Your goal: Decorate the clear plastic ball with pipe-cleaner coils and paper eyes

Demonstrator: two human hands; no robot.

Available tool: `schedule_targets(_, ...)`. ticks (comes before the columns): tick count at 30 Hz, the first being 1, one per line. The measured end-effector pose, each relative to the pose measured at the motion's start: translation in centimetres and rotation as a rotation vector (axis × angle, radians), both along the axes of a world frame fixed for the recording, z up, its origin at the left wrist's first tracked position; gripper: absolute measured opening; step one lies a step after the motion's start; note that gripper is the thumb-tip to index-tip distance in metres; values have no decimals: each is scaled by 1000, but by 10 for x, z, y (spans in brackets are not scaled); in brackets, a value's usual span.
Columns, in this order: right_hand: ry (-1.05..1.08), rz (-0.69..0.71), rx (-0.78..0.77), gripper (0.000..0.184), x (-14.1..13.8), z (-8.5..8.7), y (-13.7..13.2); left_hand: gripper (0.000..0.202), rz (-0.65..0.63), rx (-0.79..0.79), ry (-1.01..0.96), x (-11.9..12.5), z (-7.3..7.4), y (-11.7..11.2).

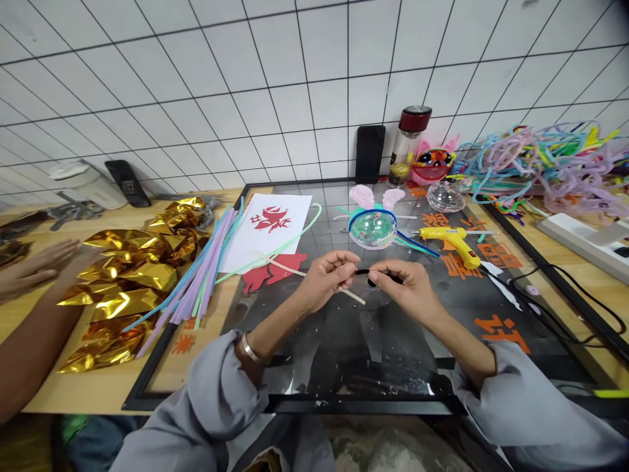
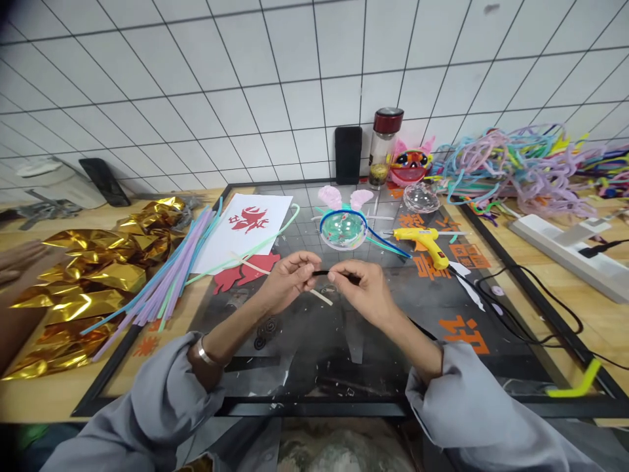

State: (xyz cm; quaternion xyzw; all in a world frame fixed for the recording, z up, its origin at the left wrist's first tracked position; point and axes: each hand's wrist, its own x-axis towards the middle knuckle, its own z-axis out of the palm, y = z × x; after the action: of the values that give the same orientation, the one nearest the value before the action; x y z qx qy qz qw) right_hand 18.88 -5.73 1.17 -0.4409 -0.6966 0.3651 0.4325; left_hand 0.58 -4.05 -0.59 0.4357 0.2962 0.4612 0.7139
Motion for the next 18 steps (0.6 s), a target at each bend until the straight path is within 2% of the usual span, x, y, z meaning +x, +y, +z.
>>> schedule_targets(2, 41, 64, -117, 23, 1, 1, 2, 28, -20, 70, 55, -4, -2, 3)
schedule_targets(5, 99, 133, -263, 24, 2, 3, 2, 22, -131, 166, 113, -7, -2, 3)
schedule_targets(9, 155, 181, -413, 23, 4, 7, 2, 16, -222, 220, 123, -7, 1, 0)
schedule_targets(18, 177, 245, -490, 21, 6, 13, 3, 12, -235, 236, 155, -5, 5, -4)
